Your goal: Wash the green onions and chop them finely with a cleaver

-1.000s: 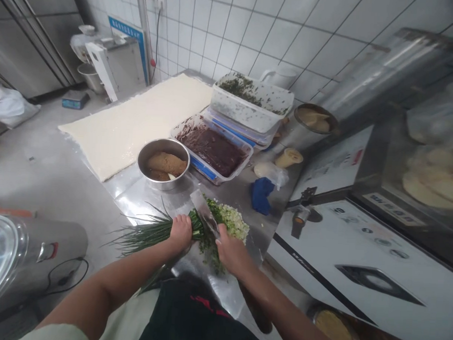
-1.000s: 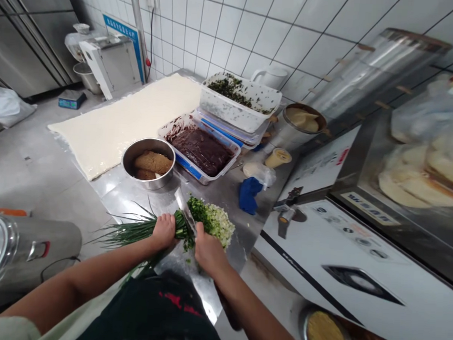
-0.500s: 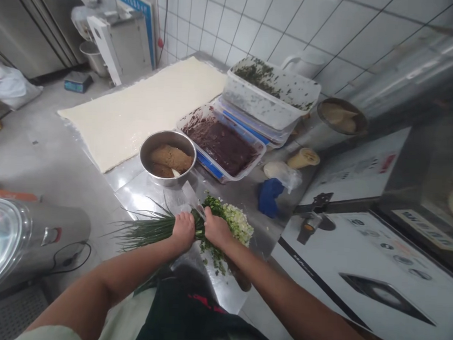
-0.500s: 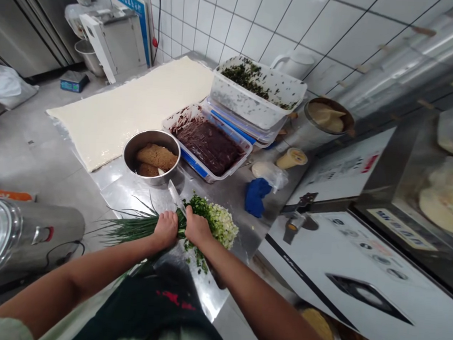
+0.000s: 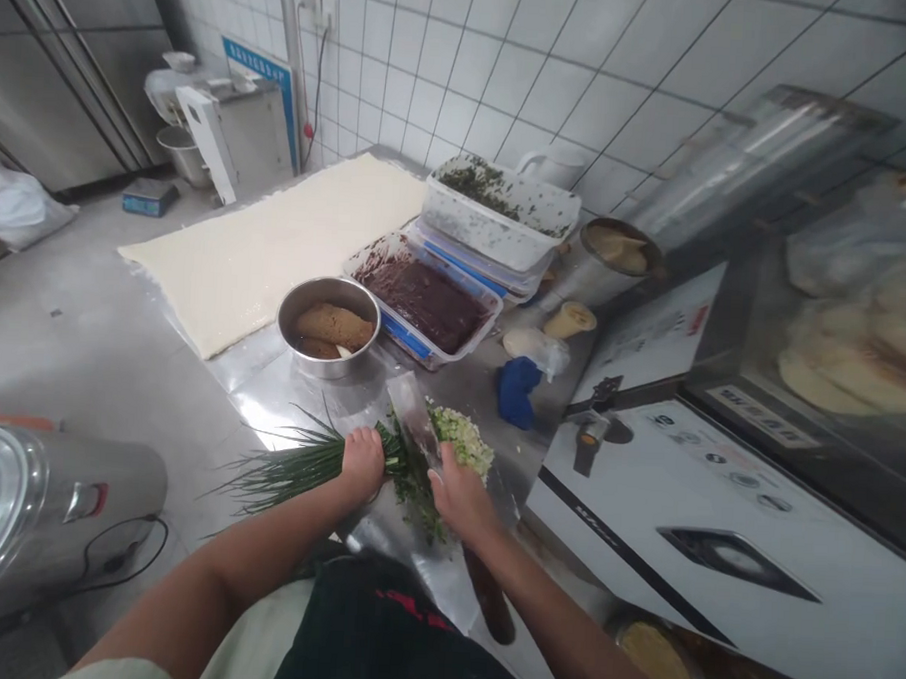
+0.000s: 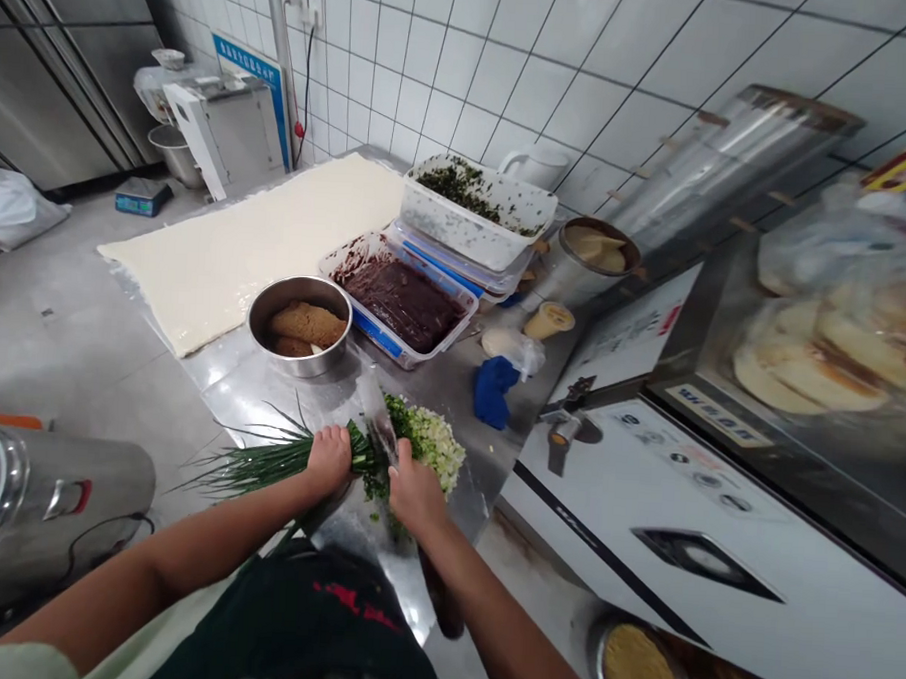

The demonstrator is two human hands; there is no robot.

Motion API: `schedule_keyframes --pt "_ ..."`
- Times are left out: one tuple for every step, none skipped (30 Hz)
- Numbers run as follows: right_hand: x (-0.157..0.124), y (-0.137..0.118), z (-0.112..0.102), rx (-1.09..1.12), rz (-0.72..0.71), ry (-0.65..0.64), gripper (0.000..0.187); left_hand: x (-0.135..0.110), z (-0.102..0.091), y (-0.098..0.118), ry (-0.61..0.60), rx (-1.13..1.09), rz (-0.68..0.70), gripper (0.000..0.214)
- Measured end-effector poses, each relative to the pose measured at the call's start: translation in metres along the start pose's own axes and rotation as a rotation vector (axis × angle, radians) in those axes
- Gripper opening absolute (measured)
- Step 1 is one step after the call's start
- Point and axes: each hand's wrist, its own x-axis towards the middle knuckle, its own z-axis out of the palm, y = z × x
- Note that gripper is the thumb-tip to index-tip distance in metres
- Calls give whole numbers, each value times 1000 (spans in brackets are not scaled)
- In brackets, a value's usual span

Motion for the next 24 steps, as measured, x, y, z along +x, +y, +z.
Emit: schedule_keyframes --pt "-6 0 -2 -27 -41 -27 35 0 0 0 -1 2 0 59" --pt "-10 0 -4 -49 -77 -58 36 0 -1 0 -2 4 1 59" --pt "-12 -1 -5 -64 -110 -90 37 0 -2 1 -2 7 4 59" --pt "-12 -1 -5 -73 -136 -119 39 0 -3 1 -2 9 4 60" --pt "-11 -1 -5 -78 -154 -147 40 0 -4 1 -2 12 2 60" --pt "-9 0 -5 -79 -166 -170 42 0 -5 1 -6 15 0 61" --pt "-6 2 -4 -77 -173 -184 43 1 -5 2 -12 17 -3 61" --pt "-3 3 -2 -74 -180 -193 44 1 -6 2 -20 18 -5 61" --pt "1 4 -1 -69 -186 -200 44 2 -7 3 -27 16 -6 60" --pt "6 4 1 -64 -191 -202 45 3 -7 3 -34 14 -6 60" --pt "12 4 3 -62 -193 -202 45 4 -7 4 -42 14 -6 59" --pt "18 2 5 -64 -188 -198 44 5 -7 5 -51 15 -8 57" --pt "25 -1 7 -70 -176 -191 43 6 -7 6 -60 19 -14 55" --pt "33 -6 9 -75 -158 -182 42 7 -7 7 -70 24 -19 52" --pt "41 -12 10 -80 -136 -170 41 8 -7 7 -78 31 -23 47" --pt "50 -19 11 -83 -112 -155 39 9 -7 8 -84 36 -23 43" --pt "59 -27 12 -84 -92 -137 37 9 -6 8 -89 37 -18 40" --pt "67 -34 12 -85 -76 -117 34 9 -5 8 -93 34 -9 41" --pt "74 -41 12 -85 -69 -94 33 9 -4 7 -95 27 2 43" --pt "80 -47 12 -86 -67 -70 32 9 -4 7 -95 16 8 46" --pt "83 -51 12 -83 -70 -47 31 8 -3 6 -90 7 7 48" --pt "85 -53 13 -76 -69 -29 31 7 -2 6 -84 0 -1 50" --pt "85 -53 13 -66 -58 -16 31 6 -1 5 -73 -3 -15 51" --pt "83 -51 13 -54 -37 -6 30 6 -1 5 -63 -3 -31 51"
